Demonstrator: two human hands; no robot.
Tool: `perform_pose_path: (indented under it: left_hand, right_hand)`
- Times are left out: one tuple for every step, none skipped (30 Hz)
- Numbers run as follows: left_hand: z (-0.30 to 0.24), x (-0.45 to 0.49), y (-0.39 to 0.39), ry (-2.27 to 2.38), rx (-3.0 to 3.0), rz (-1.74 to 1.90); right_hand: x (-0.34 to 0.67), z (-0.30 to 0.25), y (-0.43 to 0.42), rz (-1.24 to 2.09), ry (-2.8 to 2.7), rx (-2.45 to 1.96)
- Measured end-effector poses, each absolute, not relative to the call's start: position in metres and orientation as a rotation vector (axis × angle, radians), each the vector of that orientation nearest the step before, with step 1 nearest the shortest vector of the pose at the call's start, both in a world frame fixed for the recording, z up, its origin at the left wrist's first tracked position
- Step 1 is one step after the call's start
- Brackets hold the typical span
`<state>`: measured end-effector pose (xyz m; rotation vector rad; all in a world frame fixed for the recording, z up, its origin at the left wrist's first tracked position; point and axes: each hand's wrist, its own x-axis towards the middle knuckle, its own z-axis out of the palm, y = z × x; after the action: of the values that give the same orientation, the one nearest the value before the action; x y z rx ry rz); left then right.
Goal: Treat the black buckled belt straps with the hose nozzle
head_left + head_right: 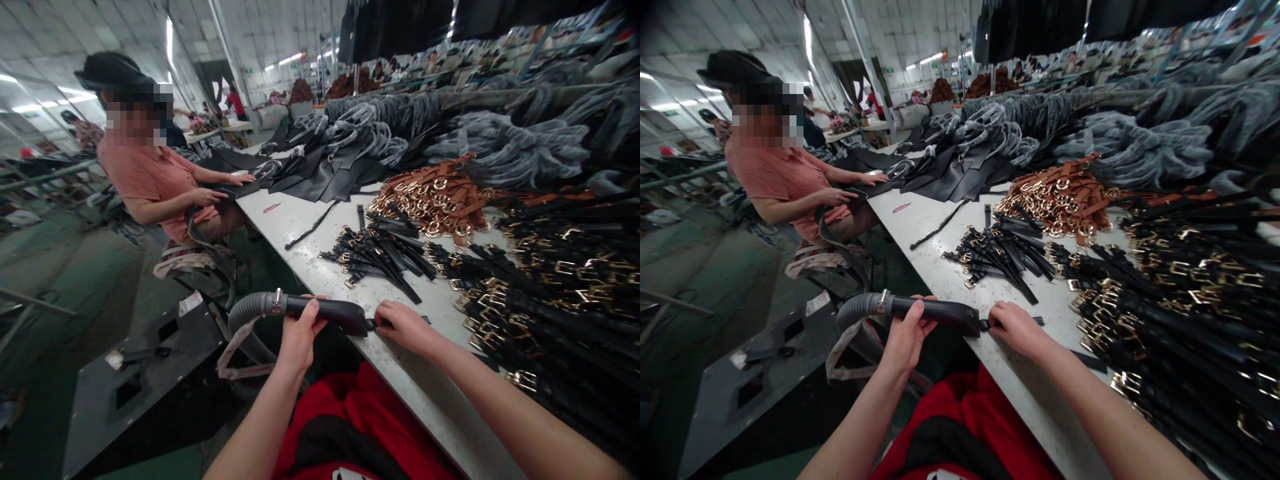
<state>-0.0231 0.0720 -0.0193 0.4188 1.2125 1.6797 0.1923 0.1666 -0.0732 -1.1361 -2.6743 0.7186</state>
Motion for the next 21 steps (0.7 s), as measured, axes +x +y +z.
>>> perform_pose_path:
  left_hand:
    - [-0.018,-0.024,0.072,1.218,0.418,1.676]
    - [-0.017,-0.024,0.071,1.222,0.419,1.669]
    - [-0.016,-0.024,0.071,1.226,0.419,1.662]
    - [-0.015,-0.024,0.070,1.227,0.419,1.657]
    - [-0.014,-0.023,0.070,1.227,0.419,1.654]
    - [-0.013,-0.021,0.071,1.227,0.419,1.653]
    - [-0.012,-0.017,0.072,1.232,0.420,1.652]
    - [-0.011,-0.012,0.073,1.242,0.426,1.651]
    - [-0.010,-0.005,0.076,1.257,0.439,1.647]
    - [-0.009,0.003,0.079,1.275,0.461,1.638]
    - [-0.008,0.010,0.083,1.295,0.489,1.629]
    - [-0.007,0.016,0.086,1.311,0.525,1.614]
    - [-0.006,0.021,0.089,1.320,0.559,1.603]
    - [-0.004,0.024,0.091,1.327,0.586,1.591]
    - [-0.003,0.025,0.092,1.336,0.601,1.583]
    - [-0.002,0.024,0.092,1.344,0.604,1.584]
    - [0.000,0.022,0.092,1.352,0.601,1.590]
    - [0.000,0.020,0.092,1.362,0.593,1.603]
    - [0.001,0.020,0.091,1.372,0.584,1.620]
    - [0.000,0.020,0.091,1.375,0.574,1.633]
    - [0.000,0.023,0.092,1.370,0.566,1.638]
  right_hand:
    - [0.195,-0.072,0.166,0.720,-2.645,-1.171]
    - [0.198,-0.071,0.166,0.715,-2.611,-1.202]
    - [0.203,-0.071,0.165,0.705,-2.585,-1.223]
    - [0.207,-0.071,0.165,0.691,-2.569,-1.239]
    - [0.211,-0.072,0.165,0.685,-2.566,-1.250]
    - [0.215,-0.073,0.165,0.694,-2.570,-1.260]
    - [0.217,-0.074,0.165,0.718,-2.573,-1.270]
    - [0.219,-0.076,0.166,0.751,-2.566,-1.280]
    - [0.220,-0.078,0.166,0.782,-2.549,-1.287]
    - [0.219,-0.080,0.167,0.799,-2.531,-1.293]
    - [0.219,-0.082,0.168,0.798,-2.519,-1.298]
    - [0.218,-0.083,0.168,0.782,-2.510,-1.307]
    - [0.218,-0.084,0.168,0.764,-2.502,-1.318]
    - [0.217,-0.084,0.168,0.753,-2.495,-1.328]
    - [0.217,-0.085,0.168,0.754,-2.490,-1.333]
    - [0.217,-0.085,0.167,0.765,-2.485,-1.332]
    - [0.217,-0.085,0.167,0.780,-2.479,-1.328]
    - [0.217,-0.084,0.166,0.794,-2.475,-1.321]
    - [0.216,-0.084,0.166,0.802,-2.472,-1.315]
    - [0.216,-0.084,0.166,0.800,-2.472,-1.315]
    - [0.216,-0.084,0.166,0.789,-2.476,-1.324]
